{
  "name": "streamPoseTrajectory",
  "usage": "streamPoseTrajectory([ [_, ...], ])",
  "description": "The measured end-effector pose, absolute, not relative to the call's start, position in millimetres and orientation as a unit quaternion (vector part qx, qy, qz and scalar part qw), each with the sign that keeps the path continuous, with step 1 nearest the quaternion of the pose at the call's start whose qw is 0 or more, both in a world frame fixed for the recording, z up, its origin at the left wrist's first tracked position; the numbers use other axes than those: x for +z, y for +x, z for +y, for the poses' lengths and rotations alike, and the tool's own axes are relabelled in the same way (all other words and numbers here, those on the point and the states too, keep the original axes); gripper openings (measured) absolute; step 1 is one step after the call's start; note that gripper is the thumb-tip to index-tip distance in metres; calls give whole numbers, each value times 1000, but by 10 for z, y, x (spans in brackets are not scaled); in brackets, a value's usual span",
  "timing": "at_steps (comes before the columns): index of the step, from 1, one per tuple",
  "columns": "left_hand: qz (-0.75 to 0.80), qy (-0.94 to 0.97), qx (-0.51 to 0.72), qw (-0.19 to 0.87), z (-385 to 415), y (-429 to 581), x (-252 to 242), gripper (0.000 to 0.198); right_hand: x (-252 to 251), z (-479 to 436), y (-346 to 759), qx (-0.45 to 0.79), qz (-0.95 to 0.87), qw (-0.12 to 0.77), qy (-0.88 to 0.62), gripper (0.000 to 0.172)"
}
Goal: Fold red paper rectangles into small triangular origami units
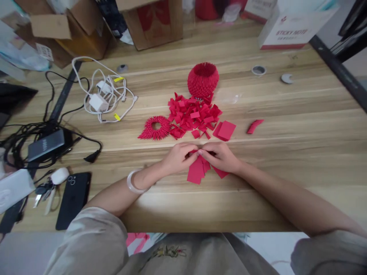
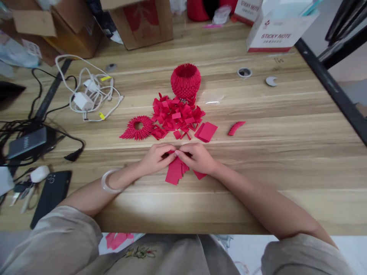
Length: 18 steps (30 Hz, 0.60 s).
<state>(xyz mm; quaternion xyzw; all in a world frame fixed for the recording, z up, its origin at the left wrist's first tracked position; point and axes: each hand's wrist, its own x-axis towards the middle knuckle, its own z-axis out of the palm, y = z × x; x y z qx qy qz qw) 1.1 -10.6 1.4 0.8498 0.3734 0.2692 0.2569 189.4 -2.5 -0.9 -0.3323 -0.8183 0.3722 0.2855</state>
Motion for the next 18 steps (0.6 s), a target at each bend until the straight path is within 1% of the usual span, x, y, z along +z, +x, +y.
streamPoseTrajectory([
  [8,367,852,267,262,-122,24,48,25,-29,-32,1872,355,-824,289,-332,37],
  [14,373,850,264,260,-130,26,41,21,-38,-32,1868,346,-830,286,-332,37],
  [18,382,837,274,281,-131,29,65,23,-22,-35,1861,356,-823,292,-333,38],
])
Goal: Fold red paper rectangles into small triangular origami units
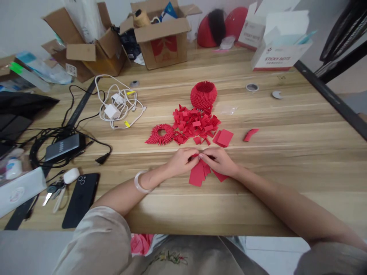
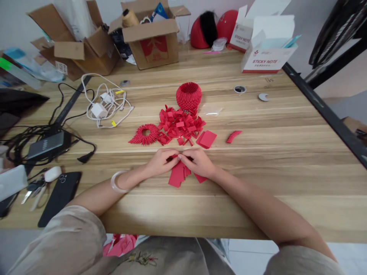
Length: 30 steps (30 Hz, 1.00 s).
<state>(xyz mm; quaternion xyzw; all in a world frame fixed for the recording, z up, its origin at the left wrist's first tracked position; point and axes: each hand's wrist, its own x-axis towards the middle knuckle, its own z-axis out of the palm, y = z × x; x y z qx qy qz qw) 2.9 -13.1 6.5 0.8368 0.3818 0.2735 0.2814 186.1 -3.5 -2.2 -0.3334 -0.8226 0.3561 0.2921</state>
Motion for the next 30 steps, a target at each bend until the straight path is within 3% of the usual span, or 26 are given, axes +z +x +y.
streamPoseTrajectory([
  [9,479,719,333,376,-102,6,44,28,-23,-49,1887,454,-729,333,-390,45],
  [16,498,723,337,339,-100,5,72,29,-10,-46,1891,476,-717,337,-381,44],
  [23,494,749,330,293,-110,8,74,25,29,-39,1882,439,-762,330,-344,32],
  [30,416,796,332,288,-103,11,48,26,-14,-36,1853,415,-772,336,-344,32],
])
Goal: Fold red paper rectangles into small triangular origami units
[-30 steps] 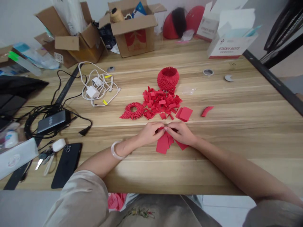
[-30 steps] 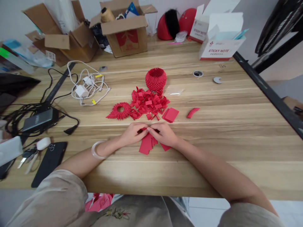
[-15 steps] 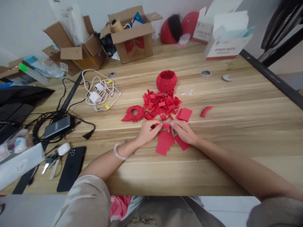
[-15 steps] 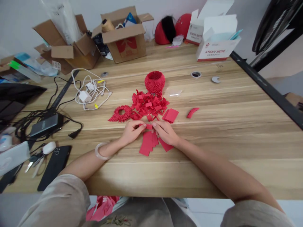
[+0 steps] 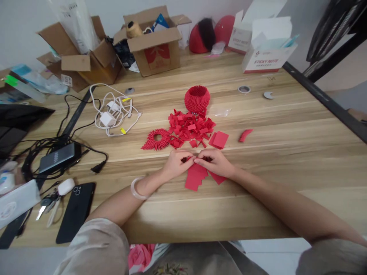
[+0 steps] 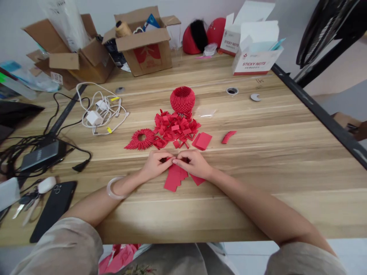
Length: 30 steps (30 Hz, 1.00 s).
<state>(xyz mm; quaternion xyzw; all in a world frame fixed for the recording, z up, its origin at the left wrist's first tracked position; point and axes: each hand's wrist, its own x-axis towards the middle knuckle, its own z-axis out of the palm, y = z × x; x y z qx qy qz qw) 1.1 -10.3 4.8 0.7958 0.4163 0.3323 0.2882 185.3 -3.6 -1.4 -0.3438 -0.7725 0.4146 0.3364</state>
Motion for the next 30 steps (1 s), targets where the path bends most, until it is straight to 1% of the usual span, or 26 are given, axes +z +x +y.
streamPoseTrajectory([
  [4,394,803,344,285,-97,4,49,23,-27,-38,1852,436,-745,348,-366,34],
  [8,406,795,342,293,-92,2,52,21,-25,-32,1856,454,-739,333,-370,33],
  [13,397,805,323,301,-80,5,43,24,-36,-18,1859,424,-771,319,-353,33],
  [21,389,826,277,299,-77,7,41,10,-52,-15,1867,394,-787,318,-353,33],
  [30,366,843,268,290,-73,6,25,13,-58,-9,1861,374,-799,310,-353,34],
])
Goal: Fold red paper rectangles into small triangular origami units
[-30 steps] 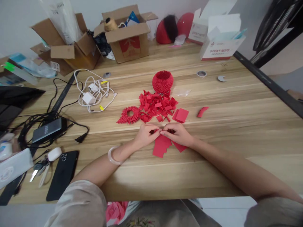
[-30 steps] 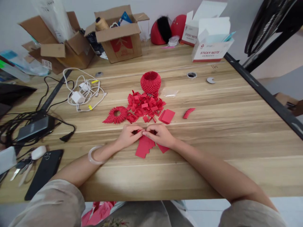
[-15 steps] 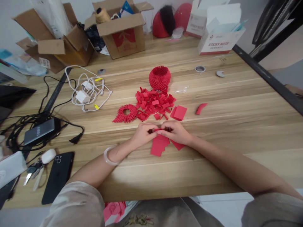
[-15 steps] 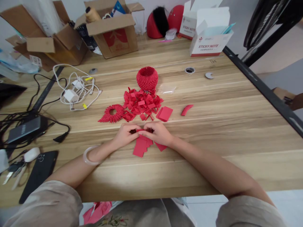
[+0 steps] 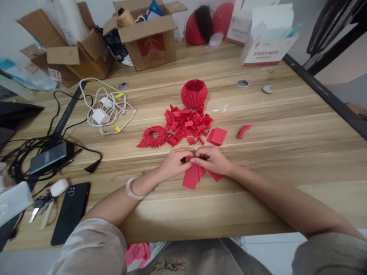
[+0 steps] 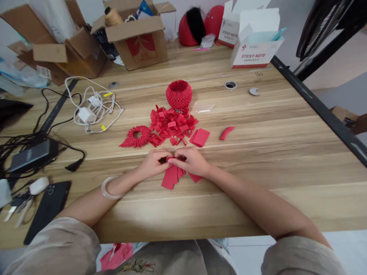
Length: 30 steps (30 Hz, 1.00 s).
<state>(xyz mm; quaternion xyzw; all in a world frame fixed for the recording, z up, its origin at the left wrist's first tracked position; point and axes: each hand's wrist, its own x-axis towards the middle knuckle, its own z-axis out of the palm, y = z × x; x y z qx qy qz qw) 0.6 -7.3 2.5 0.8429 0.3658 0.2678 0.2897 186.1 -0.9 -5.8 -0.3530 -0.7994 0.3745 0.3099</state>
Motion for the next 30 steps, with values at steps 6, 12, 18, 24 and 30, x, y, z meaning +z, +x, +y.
streamPoseTrajectory([
  [6,371,842,254,298,-78,4,23,12,-55,-17,1864,371,-803,305,-352,33],
  [12,367,847,241,298,-82,4,27,13,-39,-16,1857,352,-817,306,-338,33],
  [18,366,855,245,274,-85,4,8,15,-24,-18,1858,346,-822,293,-345,34],
  [24,363,858,243,270,-80,8,4,17,-18,-19,1857,343,-823,297,-341,34],
  [30,362,858,243,272,-88,12,21,16,-19,-20,1858,346,-821,292,-347,33],
])
